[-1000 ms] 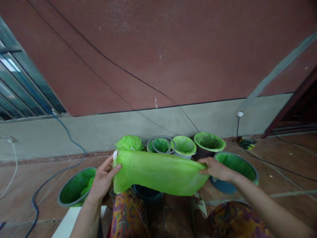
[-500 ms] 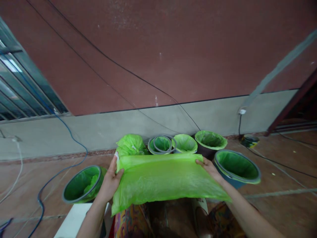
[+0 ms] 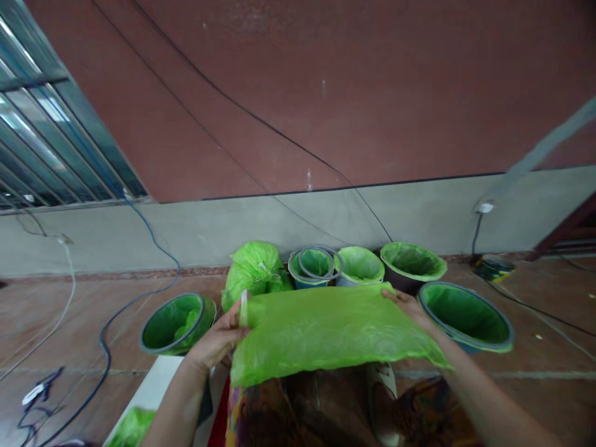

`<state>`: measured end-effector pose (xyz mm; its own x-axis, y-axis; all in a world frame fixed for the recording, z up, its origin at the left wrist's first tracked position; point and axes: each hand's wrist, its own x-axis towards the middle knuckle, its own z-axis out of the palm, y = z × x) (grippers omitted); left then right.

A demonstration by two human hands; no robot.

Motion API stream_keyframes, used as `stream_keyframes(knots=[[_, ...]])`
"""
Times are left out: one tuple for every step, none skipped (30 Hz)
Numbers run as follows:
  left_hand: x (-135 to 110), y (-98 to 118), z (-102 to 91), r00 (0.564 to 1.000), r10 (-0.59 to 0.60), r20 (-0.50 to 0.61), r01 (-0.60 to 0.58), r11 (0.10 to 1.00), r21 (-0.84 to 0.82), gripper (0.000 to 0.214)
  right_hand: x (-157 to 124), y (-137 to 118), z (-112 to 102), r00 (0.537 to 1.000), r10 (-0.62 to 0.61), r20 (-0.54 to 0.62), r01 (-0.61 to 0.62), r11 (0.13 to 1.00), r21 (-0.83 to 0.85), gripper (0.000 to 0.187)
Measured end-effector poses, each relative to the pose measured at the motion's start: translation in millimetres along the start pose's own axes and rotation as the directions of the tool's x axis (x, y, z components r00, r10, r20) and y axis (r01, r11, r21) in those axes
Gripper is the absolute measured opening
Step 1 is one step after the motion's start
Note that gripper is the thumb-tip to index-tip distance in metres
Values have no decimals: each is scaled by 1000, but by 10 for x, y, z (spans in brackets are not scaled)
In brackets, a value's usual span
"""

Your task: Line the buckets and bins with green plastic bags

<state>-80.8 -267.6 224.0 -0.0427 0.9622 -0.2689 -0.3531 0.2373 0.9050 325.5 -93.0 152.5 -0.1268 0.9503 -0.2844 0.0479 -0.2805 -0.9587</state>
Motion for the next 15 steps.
stream_keyframes(knots=[[16,-9,-8,1000,-8,9,8,1000,6,79,-60,-47,-8,996,90,12,-90,995,32,32],[32,-16,-13,1000,-8,4,8,1000,14,72,-132,-84,-12,984,170,56,-174,982,70,39],[49,-21,-14,1000,-3,-12,3,1000,22,67,-210,-107,-14,970,222,102,-233,966,115,46],[65,-25,-12,999,8,-32,-7,1000,30,64,-290,-113,-14,955,245,168,-271,950,155,50],[79,-29,-9,998,22,-51,-20,999,37,63,-366,-103,-13,941,253,223,-297,936,187,49],[91,-35,-8,997,39,-66,-36,998,43,64,-433,-79,-14,926,265,271,-324,924,205,44],[102,-41,-11,996,55,-77,-51,997,49,65,-487,-47,-15,907,279,316,-353,912,209,37],[112,-50,-18,993,71,-90,-67,996,54,66,-528,-10,-19,890,296,347,-381,901,207,30],[121,-61,-32,990,88,-109,-81,995,62,66,-556,26,-23,872,312,377,-406,892,201,24],[130,-72,-51,986,103,-130,-94,993,72,66,-573,56,-28,853,322,410,-424,886,187,23],[140,-82,-76,982,115,-150,-103,991,86,67,-582,79,-33,840,321,438,-429,887,173,26],[151,-91,-103,978,126,-169,-110,989,104,69,-587,93,-36,834,311,456,-422,892,163,29],[164,-96,-131,973,135,-187,-112,985,129,71,-589,97,-37,831,300,467,-410,899,152,32],[180,-98,-159,969,143,-202,-110,980,163,73,-591,94,-35,834,291,470,-396,908,141,34],[198,-96,-185,964,153,-219,-107,973,206,74,-594,83,-28,840,281,464,-380,915,133,35]])
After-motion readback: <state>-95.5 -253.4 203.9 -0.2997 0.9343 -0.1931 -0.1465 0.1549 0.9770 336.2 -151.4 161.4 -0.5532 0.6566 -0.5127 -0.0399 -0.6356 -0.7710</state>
